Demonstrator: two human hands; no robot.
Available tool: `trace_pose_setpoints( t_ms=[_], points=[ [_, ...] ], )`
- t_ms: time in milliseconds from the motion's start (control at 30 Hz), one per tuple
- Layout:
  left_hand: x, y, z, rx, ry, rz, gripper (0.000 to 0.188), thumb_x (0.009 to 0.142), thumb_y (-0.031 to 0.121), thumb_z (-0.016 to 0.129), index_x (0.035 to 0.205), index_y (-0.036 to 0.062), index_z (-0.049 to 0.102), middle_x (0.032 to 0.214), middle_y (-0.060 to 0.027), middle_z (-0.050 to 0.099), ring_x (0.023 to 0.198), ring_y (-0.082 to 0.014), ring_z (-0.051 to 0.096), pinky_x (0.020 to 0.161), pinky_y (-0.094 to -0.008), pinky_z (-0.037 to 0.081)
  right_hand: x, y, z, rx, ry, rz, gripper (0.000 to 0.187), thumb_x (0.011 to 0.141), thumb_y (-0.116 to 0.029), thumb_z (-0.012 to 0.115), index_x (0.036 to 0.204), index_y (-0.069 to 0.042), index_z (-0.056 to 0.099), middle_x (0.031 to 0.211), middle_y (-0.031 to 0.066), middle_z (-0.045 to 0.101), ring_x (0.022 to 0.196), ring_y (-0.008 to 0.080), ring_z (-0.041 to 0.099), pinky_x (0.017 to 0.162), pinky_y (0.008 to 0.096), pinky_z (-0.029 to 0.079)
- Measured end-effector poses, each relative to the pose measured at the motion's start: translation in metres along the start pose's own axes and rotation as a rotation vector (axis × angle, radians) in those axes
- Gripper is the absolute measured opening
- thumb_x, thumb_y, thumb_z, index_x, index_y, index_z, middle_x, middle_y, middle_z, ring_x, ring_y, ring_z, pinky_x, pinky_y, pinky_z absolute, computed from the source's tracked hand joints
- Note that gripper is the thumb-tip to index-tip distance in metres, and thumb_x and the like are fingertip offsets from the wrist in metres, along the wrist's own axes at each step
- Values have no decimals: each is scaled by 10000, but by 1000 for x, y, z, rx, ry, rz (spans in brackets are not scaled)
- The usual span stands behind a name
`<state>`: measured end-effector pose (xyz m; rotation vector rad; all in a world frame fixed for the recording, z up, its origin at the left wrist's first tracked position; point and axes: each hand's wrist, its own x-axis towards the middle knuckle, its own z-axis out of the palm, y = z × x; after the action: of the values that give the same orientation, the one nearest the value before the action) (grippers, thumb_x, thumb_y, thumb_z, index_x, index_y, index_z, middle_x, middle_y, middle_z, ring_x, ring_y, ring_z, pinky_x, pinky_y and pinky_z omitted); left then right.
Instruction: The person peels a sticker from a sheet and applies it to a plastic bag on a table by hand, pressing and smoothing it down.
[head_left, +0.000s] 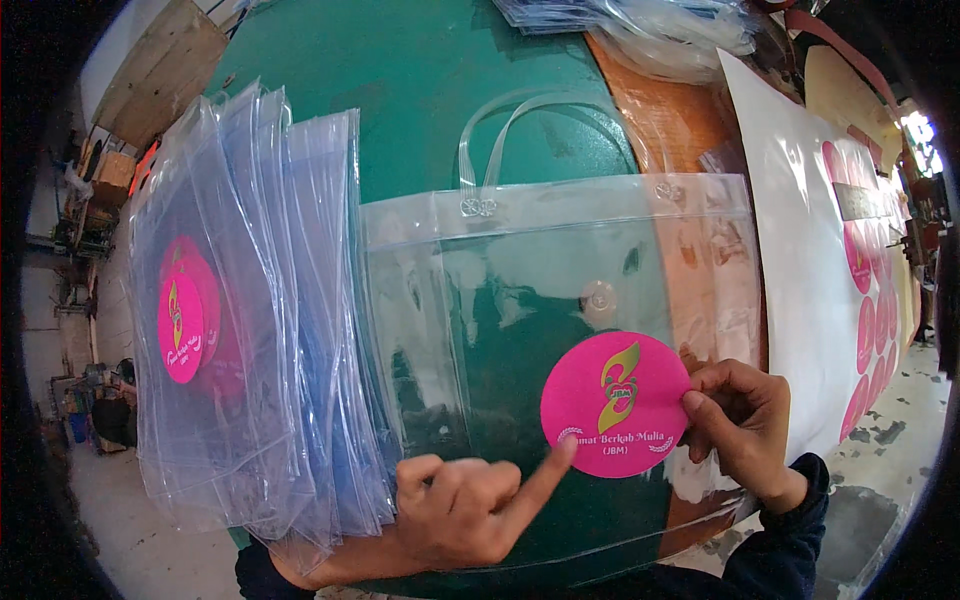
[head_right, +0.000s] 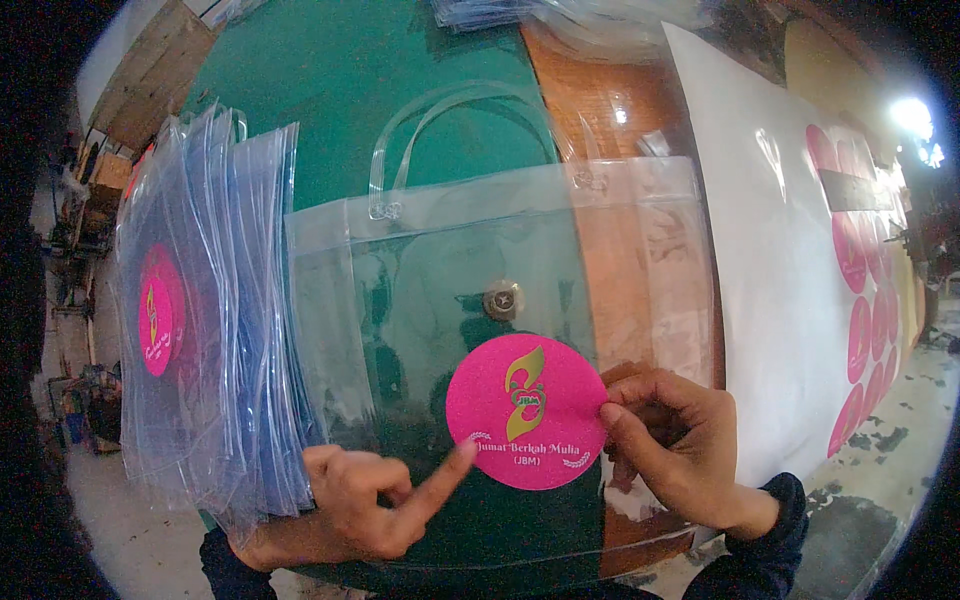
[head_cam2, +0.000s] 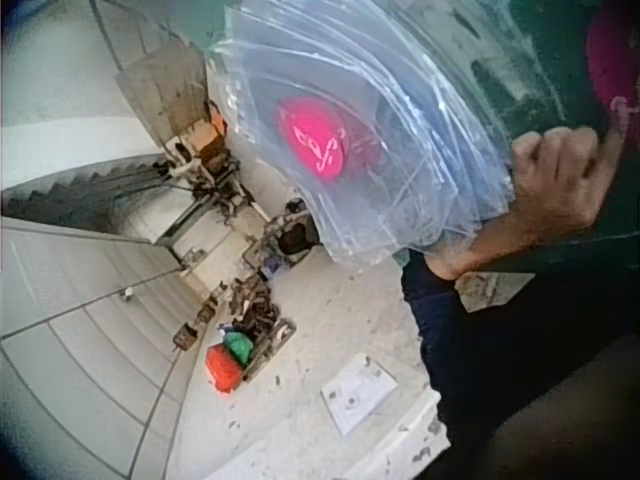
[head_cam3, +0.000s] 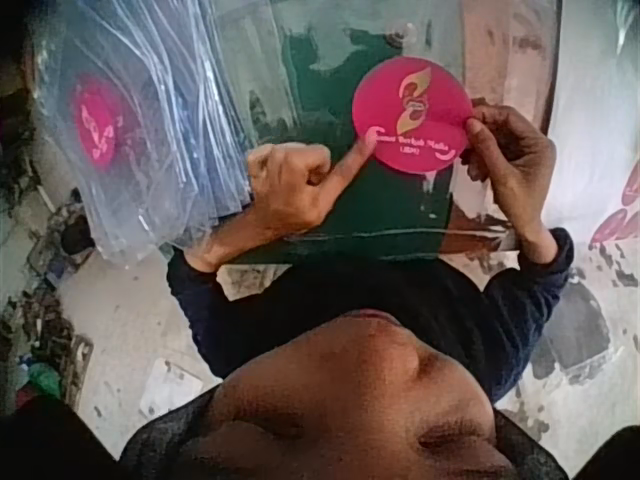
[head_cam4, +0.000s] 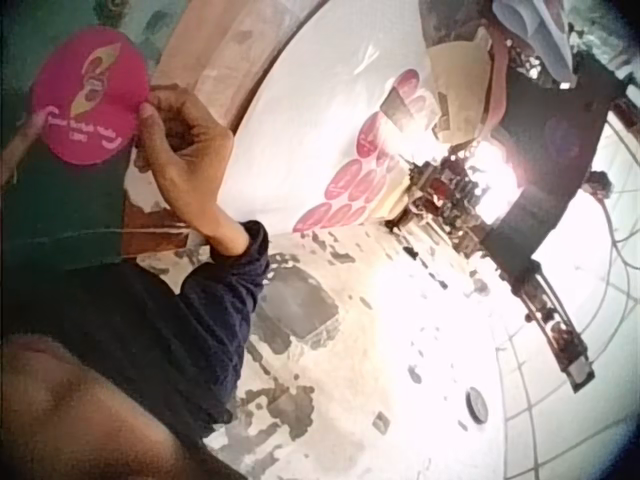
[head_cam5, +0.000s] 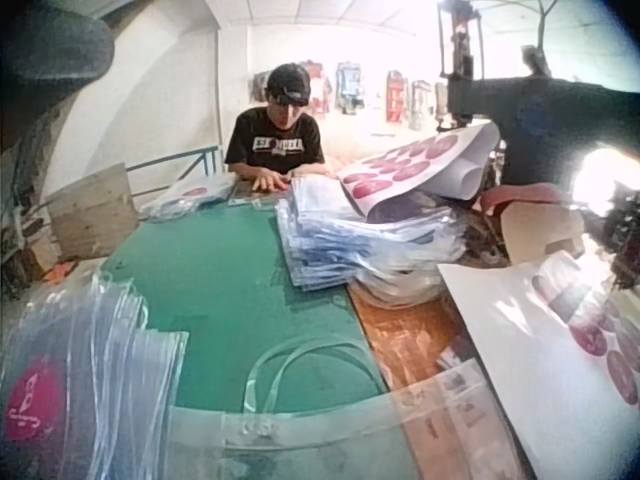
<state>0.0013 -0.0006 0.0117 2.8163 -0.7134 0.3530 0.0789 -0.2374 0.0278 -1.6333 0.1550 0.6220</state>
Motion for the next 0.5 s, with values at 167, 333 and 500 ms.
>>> trace_pose_setpoints(
  t_ms=[167, 333, 500],
  points=[
    [7, -1, 7, -8, -113, -134, 438, 717, 30, 554, 1136, 138, 618, 726, 42, 343, 638, -88, 377, 645, -294, 284, 0, 0, -1, -30, 20, 24, 91, 846, -5, 556, 910, 60, 558, 675, 76, 598, 498, 89, 562, 408, 205, 449],
    [-2, 1, 2, -3, -5, 32, 427, 723, 55, 568, 1138, 143, 616, 730, 35, 318, 676, -86, 382, 647, -293, 282, 0, 0, 1, -16, 10, -15, 87, 849, -8, 554, 907, 57, 557, 674, 74, 598, 498, 84, 559, 412, 205, 452],
    [2, -1, 6, -95, -57, -43, 402, 724, 63, 563, 1116, 124, 627, 731, 36, 313, 692, -91, 389, 661, -300, 302, 0, -1, 0, -32, 34, 32, 84, 849, -9, 554, 905, 55, 558, 675, 76, 598, 497, 82, 558, 413, 202, 451]
  ],
)
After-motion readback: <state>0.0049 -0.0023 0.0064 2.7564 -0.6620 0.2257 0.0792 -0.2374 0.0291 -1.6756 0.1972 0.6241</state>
